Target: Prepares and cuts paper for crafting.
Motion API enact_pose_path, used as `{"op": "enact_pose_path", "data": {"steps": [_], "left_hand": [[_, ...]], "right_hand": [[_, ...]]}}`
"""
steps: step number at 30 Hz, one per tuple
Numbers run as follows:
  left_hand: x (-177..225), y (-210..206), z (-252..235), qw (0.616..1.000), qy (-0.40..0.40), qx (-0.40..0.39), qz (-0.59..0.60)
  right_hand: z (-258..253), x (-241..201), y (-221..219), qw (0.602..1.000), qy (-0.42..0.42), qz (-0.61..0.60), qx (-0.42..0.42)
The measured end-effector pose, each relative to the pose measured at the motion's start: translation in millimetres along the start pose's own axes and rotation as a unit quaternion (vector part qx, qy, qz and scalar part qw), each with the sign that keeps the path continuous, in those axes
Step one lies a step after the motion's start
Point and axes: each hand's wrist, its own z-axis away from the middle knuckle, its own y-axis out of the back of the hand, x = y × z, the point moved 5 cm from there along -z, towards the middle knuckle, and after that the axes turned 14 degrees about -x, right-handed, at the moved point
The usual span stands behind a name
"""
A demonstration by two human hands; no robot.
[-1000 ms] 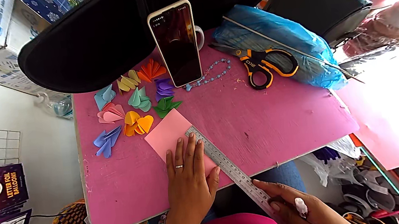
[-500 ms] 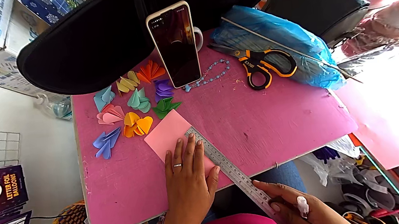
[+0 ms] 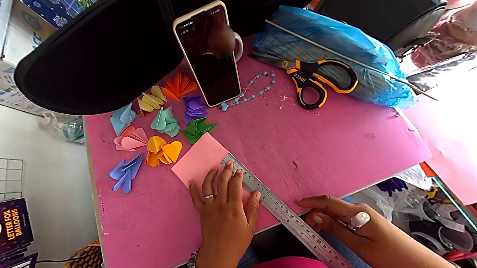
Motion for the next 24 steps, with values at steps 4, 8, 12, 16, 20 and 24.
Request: {"op": "enact_pose_path", "data": {"steps": [4,8,12,16,20,24], "left_hand": [[-0.3,-0.3,-0.4,1.0,-0.007,0.0,0.008],[-0.2,-0.6,-0.5,1.0,-0.006,0.002,0.002],[-0.2,-0.8,0.0,1.0,-0.007,0.002,0.004],[-0.6,-0.9,0.2,1.0,-0.007,-0.005,0.009],[-1.2,-0.7,0.2,1.0,-0.006,-0.009,0.017],[-1.6,-1.6,0.1,1.0,-0.007,-0.013,0.019]], "right_hand": [[-4.9,-1.3,-1.3,1.0,0.01,0.008,-0.002],[-5.7,1.9,-1.7,1.0,-0.004,-0.01,0.004],[-7.1,0.8,-2.9,0.999,-0.009,-0.025,0.02],[-7.0,0.8,-4.3,0.999,-0.003,-0.025,0.037],[-7.7,0.2,-4.9,0.999,-0.005,-0.023,0.042],[-7.2,0.3,-4.4,0.999,-0.005,-0.028,0.037]]}}
